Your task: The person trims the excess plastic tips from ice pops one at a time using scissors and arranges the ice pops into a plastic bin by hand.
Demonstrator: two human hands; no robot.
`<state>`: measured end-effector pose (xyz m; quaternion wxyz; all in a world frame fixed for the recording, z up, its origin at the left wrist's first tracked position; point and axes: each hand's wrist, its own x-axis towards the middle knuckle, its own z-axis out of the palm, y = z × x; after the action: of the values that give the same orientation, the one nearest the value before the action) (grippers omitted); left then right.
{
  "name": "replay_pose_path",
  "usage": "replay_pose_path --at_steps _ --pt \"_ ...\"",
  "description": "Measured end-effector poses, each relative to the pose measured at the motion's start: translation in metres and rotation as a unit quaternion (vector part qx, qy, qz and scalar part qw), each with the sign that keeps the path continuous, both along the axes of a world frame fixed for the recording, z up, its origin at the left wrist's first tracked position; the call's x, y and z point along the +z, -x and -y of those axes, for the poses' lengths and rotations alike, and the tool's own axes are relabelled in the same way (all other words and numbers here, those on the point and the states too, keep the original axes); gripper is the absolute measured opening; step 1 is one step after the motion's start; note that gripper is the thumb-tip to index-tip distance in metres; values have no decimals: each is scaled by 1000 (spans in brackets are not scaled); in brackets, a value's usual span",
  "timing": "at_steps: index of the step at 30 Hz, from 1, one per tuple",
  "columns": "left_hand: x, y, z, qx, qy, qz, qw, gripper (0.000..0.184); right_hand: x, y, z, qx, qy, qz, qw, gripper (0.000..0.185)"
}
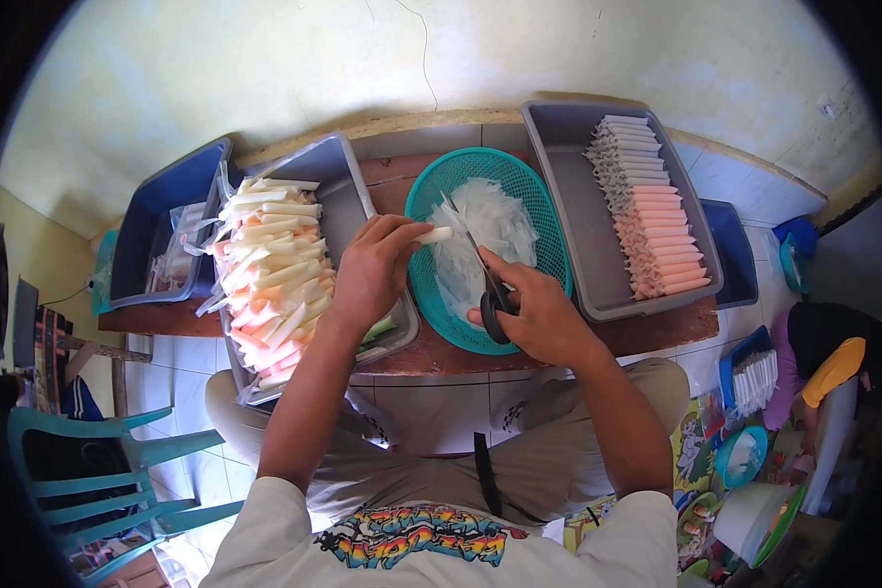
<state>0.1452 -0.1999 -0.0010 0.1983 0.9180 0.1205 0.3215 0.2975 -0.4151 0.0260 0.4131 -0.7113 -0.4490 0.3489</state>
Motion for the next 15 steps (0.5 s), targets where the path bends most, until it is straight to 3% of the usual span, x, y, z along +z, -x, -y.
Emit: replay_pose_path --at_steps 2,12,14,15 --pt "-1 1 1 5 3 -10 1000 26 2 1 0 -4 10 -73 997 86" --pt "-1 3 0 8 -1 2 1000 29 -2 1 1 -40 -7 -61 997 87" --pt "0 4 0 3 4 5 1000 31 -12 -4 1 -41 2 94 995 87" --pt "1 4 0 1 7 10 1000 31 -14 -4 0 -41 2 95 995 87"
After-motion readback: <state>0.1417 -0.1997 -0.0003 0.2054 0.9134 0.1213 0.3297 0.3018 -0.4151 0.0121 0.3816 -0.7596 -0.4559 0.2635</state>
